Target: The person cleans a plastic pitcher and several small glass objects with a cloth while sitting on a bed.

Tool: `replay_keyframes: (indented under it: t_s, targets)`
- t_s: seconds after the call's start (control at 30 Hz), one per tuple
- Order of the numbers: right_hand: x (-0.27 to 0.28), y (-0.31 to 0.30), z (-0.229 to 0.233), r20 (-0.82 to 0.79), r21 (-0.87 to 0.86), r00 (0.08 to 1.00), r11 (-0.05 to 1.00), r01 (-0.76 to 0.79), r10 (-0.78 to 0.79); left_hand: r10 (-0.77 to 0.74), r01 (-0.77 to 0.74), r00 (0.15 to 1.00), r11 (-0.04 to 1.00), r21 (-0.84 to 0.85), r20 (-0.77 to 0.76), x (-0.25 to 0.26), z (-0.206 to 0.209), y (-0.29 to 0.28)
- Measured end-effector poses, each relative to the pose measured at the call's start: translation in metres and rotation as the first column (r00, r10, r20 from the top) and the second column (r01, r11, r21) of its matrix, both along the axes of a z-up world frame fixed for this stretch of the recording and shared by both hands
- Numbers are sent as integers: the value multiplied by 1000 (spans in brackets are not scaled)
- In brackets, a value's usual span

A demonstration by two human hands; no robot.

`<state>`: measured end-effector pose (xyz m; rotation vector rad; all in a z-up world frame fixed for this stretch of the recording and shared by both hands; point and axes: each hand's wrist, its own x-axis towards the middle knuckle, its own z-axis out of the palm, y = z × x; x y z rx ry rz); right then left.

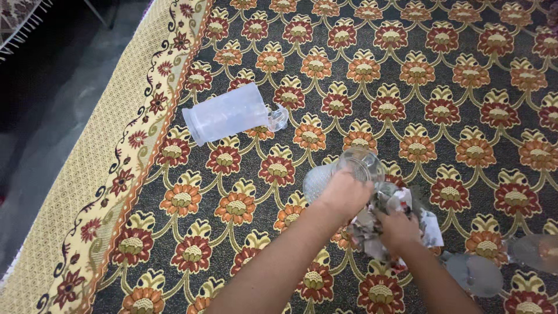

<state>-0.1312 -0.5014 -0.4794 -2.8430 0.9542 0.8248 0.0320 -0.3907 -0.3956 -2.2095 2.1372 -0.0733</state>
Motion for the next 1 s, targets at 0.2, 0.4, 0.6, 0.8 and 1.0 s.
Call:
replay_keyframes:
  t_s: [0.2,0.4,0.6,0.8,1.0]
  targets:
    - [7,-8,0,178,99,926,942,320,-334,97,-87,984,994,68,-148,15,3,6]
    - [30,-33,-7,840,46,525,983,180,-136,145,-150,969,989,-8,-201,22,-1,28]
    - [68,0,54,740,372,505,896,243,-444,389,-415,830,910,23,-400,34,21,51]
    - [127,63,99,757,518,493,854,-53,-429,681,-741,450,646,184,-578,57,31,85]
    - [158,119,97,911,372,335,833,-409,-242,698,-814,273,535,228,-662,77,8,105]
